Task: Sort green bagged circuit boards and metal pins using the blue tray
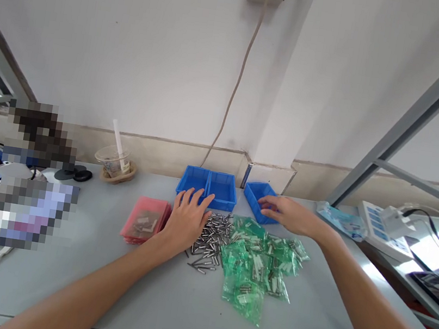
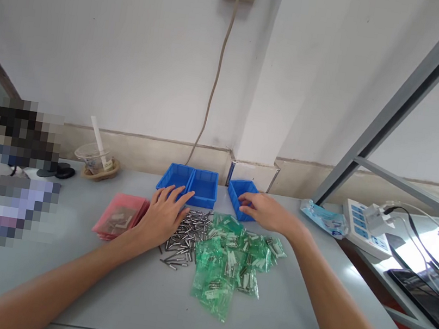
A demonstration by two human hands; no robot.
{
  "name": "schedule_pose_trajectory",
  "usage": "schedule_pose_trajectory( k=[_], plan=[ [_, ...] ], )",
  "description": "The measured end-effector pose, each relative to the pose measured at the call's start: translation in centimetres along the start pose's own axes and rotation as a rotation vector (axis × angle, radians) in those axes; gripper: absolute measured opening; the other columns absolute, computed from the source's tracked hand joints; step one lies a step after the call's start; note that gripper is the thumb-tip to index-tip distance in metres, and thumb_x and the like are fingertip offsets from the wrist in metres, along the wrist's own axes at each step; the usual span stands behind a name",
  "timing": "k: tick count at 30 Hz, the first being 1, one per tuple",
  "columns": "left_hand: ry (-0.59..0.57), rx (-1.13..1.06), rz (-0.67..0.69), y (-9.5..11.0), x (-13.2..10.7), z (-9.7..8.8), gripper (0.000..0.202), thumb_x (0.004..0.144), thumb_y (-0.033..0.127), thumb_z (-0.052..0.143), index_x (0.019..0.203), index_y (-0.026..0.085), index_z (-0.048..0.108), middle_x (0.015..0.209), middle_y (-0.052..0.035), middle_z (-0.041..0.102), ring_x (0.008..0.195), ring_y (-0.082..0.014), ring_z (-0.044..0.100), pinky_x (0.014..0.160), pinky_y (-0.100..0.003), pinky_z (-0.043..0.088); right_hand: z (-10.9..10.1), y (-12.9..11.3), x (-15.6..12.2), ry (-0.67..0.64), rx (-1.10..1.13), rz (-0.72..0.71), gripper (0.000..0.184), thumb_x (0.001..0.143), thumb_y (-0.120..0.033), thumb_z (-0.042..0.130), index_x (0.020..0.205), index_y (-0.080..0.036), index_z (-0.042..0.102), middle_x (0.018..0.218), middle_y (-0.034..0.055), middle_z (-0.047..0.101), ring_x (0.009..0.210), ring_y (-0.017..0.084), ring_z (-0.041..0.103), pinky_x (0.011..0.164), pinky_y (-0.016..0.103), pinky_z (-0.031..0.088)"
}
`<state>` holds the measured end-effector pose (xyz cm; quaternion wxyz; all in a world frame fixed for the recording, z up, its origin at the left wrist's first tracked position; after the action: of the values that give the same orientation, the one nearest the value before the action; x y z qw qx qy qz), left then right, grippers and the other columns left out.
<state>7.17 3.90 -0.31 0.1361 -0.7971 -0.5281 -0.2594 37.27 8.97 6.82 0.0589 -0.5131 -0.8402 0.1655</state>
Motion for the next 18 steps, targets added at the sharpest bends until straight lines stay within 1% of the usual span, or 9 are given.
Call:
schedule_pose_trajectory(
  k=[3,6,9,12,14,16,18],
  plan=[
    [-0.003,-0.018,-0.003,0.0,0.1,0.0,0.041,0.108,0.032,0.043,0.146,0.024,0.055,0.148,-0.0133,0.058,0.136,-0.0364,0.049,0.113,-0.061,0.038,0.4,-0.3,1.2,-0.053,0.034,-0.032,0.061,0.097,-0.059,0.054,0.144,-0.021,0.061,0.135,0.0137,0.070,0.116,0.035,0.069,0.094,0.045,0.056],
    [-0.005,-0.048,-0.001,0.1,0.2,-0.2,0.041,0.108,0.029,0.040,0.146,0.024,0.055,0.147,-0.0132,0.059,0.133,-0.0360,0.050,0.112,-0.061,0.037,1.0,-0.6,2.6,-0.014,0.054,-0.054,0.063,0.098,-0.058,0.054,0.147,-0.019,0.059,0.138,0.0156,0.069,0.115,0.035,0.069,0.096,0.047,0.056],
    [-0.012,-0.060,0.015,0.2,0.2,-0.3,0.041,0.108,0.028,0.038,0.146,0.025,0.056,0.145,-0.0133,0.060,0.128,-0.0355,0.053,0.110,-0.061,0.038,2.1,-1.2,3.6,0.030,0.075,-0.058,0.065,0.101,-0.060,0.050,0.150,-0.018,0.056,0.140,0.0166,0.068,0.116,0.036,0.069,0.096,0.049,0.056],
    [-0.022,-0.053,0.038,0.4,0.3,-0.4,0.042,0.108,0.025,0.037,0.146,0.025,0.056,0.146,-0.0133,0.060,0.127,-0.0346,0.053,0.109,-0.059,0.039,3.3,-2.0,3.9,0.092,0.047,-0.058,0.067,0.104,-0.062,0.043,0.153,-0.017,0.052,0.148,0.0170,0.061,0.131,0.038,0.061,0.107,0.052,0.050],
    [-0.027,-0.050,0.050,0.5,0.4,-0.4,0.042,0.109,0.025,0.037,0.146,0.024,0.057,0.146,-0.0134,0.059,0.127,-0.0342,0.054,0.110,-0.058,0.039,3.9,-2.3,3.8,0.117,0.052,-0.073,0.067,0.105,-0.061,0.038,0.156,-0.019,0.049,0.154,0.0151,0.056,0.139,0.037,0.054,0.112,0.053,0.046],
    [-0.036,-0.053,0.069,0.5,0.5,-0.3,0.042,0.109,0.025,0.037,0.147,0.024,0.056,0.147,-0.0134,0.059,0.128,-0.0334,0.054,0.109,-0.056,0.040,4.1,-2.3,3.6,0.134,0.068,-0.089,0.066,0.106,-0.062,0.038,0.158,-0.022,0.047,0.156,0.0129,0.054,0.140,0.036,0.054,0.113,0.053,0.045],
    [-0.040,-0.058,0.095,0.4,0.6,-0.2,0.044,0.110,0.024,0.035,0.149,0.022,0.054,0.149,-0.0132,0.058,0.129,-0.0318,0.055,0.110,-0.054,0.040,3.9,-2.2,3.3,0.167,0.065,-0.104,0.068,0.103,-0.063,0.045,0.160,-0.024,0.043,0.154,0.0128,0.057,0.135,0.035,0.058,0.111,0.053,0.047]
  ],
)
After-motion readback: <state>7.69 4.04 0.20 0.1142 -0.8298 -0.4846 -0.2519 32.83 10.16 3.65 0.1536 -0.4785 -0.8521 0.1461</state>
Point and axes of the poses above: each hand's wrist, its own x-axis towards the middle knuckle, its own z-axis out of the palm, y = z × x, the point moved 3 cm from there along x, towards the middle knuckle
